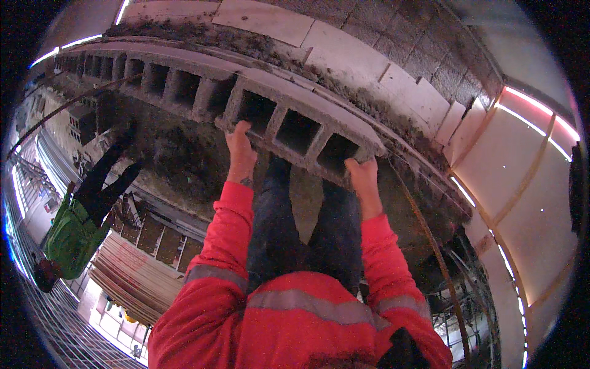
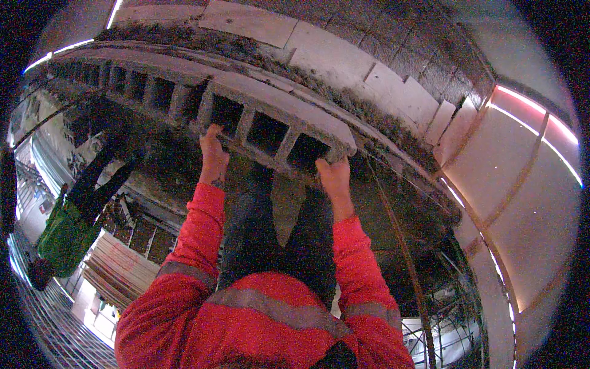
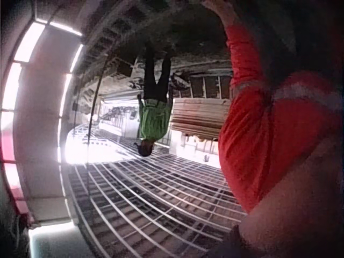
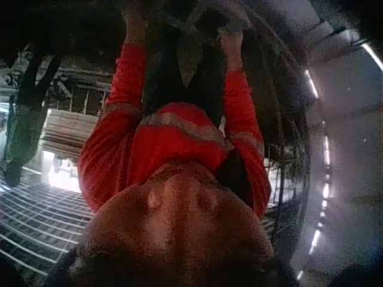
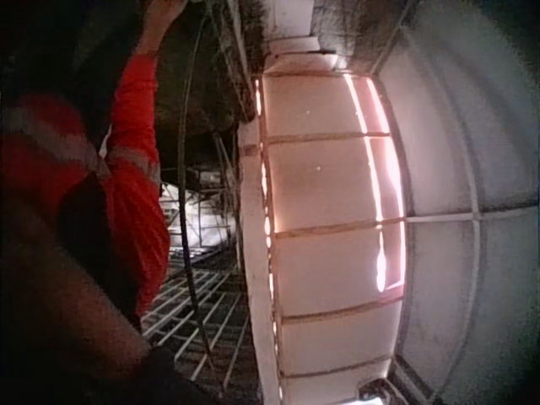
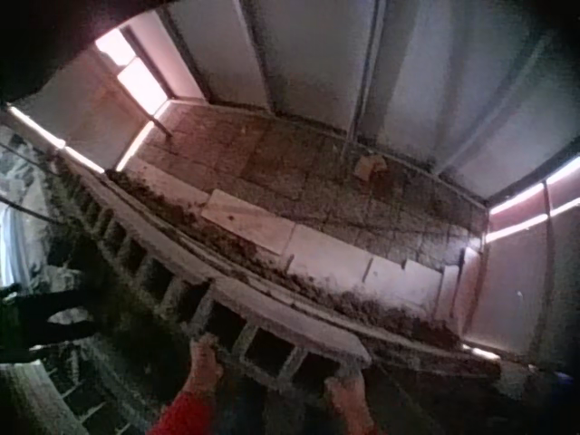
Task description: The person spreads mortar on the ground with a trowel, then picks up concrete blocks and places them onto a partially built wall. They repeatedly align and adjust the blocks by hand to fit them into the wall structure.
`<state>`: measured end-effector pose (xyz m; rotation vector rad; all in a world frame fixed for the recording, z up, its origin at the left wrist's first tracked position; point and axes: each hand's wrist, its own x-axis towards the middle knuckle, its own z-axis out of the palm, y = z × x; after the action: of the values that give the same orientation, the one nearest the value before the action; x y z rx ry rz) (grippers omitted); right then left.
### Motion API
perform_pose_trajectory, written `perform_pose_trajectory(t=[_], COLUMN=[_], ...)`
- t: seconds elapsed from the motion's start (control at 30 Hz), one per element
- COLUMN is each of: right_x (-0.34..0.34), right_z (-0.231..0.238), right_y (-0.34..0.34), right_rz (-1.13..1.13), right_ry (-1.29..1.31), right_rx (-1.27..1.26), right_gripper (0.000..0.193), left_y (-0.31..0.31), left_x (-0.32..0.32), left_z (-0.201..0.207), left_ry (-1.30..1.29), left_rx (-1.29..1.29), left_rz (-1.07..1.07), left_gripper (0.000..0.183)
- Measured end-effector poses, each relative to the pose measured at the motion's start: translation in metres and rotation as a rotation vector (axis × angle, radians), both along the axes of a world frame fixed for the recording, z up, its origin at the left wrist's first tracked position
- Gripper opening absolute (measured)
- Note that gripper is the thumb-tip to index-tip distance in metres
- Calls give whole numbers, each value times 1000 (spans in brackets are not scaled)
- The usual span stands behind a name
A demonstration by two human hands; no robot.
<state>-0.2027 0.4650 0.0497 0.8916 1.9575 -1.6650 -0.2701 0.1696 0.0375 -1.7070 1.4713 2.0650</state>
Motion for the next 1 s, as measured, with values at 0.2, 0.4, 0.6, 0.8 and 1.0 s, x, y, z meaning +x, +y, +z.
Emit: perform_pose_trajectory(t=[0.2, 0.4, 0.6, 0.8, 1.0], right_x=[-4, 1, -6, -2, -9], right_z=[1, -6, 6, -6, 9], right_y=[5, 7, 3, 8, 0], right_rz=[61, 16, 9, 40, 50], right_ry=[-46, -54, -94, -30, -67], right_rx=[-13, 30, 49, 40, 72], right_gripper=[41, 31, 17, 13, 13], left_y=[-17, -24, 7, -28, -6], left_x=[22, 22, 10, 20, 9], left_z=[-22, -27, 7, -34, -21], left_ry=[165, 10, 170, -34, 193], left_rx=[-179, -239, -109, -301, -243], left_rz=[-429, -458, -173, -471, -5], left_gripper=[33, 34, 35, 37, 21])
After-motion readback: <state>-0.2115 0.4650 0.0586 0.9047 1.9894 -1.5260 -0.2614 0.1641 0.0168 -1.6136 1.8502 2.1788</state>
